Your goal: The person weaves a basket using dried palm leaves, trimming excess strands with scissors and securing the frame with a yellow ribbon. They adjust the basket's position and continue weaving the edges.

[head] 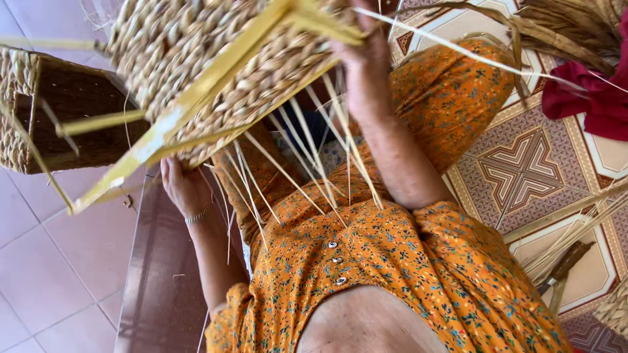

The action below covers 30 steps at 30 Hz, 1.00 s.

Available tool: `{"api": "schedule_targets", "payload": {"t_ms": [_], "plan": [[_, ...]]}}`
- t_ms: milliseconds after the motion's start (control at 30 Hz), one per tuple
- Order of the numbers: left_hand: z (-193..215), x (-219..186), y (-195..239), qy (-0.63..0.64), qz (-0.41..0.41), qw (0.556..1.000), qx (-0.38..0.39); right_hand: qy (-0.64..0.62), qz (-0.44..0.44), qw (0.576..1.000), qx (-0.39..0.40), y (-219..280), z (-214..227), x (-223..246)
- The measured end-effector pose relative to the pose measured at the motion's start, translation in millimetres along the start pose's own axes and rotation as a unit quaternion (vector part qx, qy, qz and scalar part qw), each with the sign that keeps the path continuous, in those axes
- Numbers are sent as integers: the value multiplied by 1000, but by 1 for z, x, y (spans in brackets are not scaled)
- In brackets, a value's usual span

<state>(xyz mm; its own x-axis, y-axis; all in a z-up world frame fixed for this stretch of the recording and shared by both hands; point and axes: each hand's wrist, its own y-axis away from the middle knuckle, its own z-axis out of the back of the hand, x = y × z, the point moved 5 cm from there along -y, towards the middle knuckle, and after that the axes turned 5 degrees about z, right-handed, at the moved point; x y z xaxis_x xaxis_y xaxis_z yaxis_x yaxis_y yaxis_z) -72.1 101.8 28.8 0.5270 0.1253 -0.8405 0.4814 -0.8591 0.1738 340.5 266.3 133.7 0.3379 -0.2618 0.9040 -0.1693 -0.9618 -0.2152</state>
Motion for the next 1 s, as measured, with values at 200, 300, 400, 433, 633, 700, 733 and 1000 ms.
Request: {"api": "schedule_targets", "payload": {"t_ms": [200, 300, 400, 433, 633, 700, 733, 1000], "plan": [[-94, 26, -44, -167, -2, 983, 78, -109, -13, 990, -90, -22, 100, 18], [-115, 43, -61, -219, -7, 971, 91, -51, -16, 993, -103, -24, 133, 21], [-125, 47, -75, -367, -15, 925, 97, 23, -20, 995, -92, -35, 155, 22], [-129, 47, -79, -416, -12, 904, 96, 53, -72, 990, -107, -38, 163, 17], [-162, 19, -60, -525, -36, 840, 135, 176, -122, 972, -95, -29, 205, 16], [-186, 11, -52, -528, -68, 838, 119, 226, -46, 973, -27, -26, 215, 26], [-199, 5, -52, -529, -86, 837, 114, 233, -52, 969, -61, -23, 223, 24], [-270, -34, -55, -571, -162, 774, 219, 333, 36, 927, -167, -4, 283, 43]]}}
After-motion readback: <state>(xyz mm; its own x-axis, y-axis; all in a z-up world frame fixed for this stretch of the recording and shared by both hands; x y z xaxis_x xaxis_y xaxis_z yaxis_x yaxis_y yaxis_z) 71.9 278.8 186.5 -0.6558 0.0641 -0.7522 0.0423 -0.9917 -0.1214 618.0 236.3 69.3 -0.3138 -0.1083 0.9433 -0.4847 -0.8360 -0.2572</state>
